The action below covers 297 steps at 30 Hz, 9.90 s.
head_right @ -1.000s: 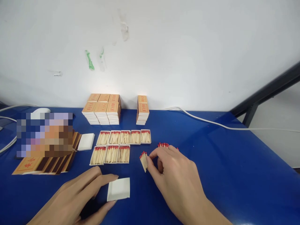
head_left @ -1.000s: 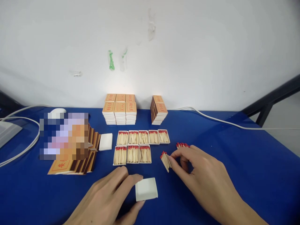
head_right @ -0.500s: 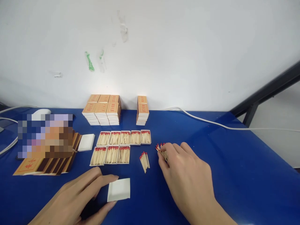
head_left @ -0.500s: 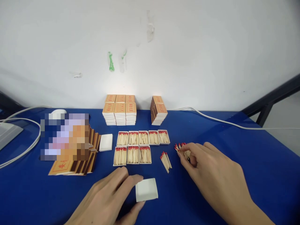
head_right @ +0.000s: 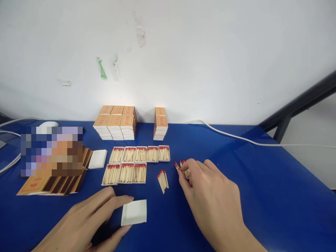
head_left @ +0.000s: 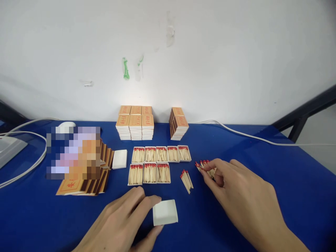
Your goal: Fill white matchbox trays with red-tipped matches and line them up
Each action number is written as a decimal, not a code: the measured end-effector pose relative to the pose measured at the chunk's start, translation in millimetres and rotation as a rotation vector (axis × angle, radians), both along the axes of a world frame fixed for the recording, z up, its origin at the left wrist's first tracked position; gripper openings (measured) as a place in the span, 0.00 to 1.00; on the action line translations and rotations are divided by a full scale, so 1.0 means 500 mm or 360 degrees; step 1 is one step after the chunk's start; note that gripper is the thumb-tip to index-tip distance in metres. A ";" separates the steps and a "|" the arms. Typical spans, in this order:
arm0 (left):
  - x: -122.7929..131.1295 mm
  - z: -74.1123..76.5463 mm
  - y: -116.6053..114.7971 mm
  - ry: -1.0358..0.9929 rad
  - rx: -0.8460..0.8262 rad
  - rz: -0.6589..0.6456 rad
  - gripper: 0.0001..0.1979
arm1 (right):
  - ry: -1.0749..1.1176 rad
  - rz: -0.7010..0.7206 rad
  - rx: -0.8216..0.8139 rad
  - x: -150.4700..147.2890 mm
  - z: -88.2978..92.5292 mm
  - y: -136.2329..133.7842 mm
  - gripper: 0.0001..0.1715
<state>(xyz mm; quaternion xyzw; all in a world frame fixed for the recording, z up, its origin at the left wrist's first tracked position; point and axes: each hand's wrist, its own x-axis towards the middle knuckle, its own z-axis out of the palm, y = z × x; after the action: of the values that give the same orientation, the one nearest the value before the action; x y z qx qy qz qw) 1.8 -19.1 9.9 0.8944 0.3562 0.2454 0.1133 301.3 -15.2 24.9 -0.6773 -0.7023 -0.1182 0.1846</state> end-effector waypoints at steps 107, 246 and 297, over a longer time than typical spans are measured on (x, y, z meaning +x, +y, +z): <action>-0.005 -0.007 0.000 0.0019 0.0037 -0.0005 0.11 | 0.0006 0.0042 -0.0101 0.003 -0.010 0.005 0.23; -0.003 -0.008 0.003 0.0013 0.0118 -0.0008 0.11 | 0.0014 0.0039 -0.0184 0.010 -0.011 0.003 0.24; -0.007 -0.004 0.000 0.0041 0.0157 -0.0024 0.13 | 0.0198 0.0040 -0.0432 0.003 0.001 0.002 0.12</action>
<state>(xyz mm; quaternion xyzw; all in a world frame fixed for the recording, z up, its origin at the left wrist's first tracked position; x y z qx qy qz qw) -1.6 -19.0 8.0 0.9046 0.3385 0.2504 0.0663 302.7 -14.3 25.3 -0.6931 -0.7075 0.0224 0.1361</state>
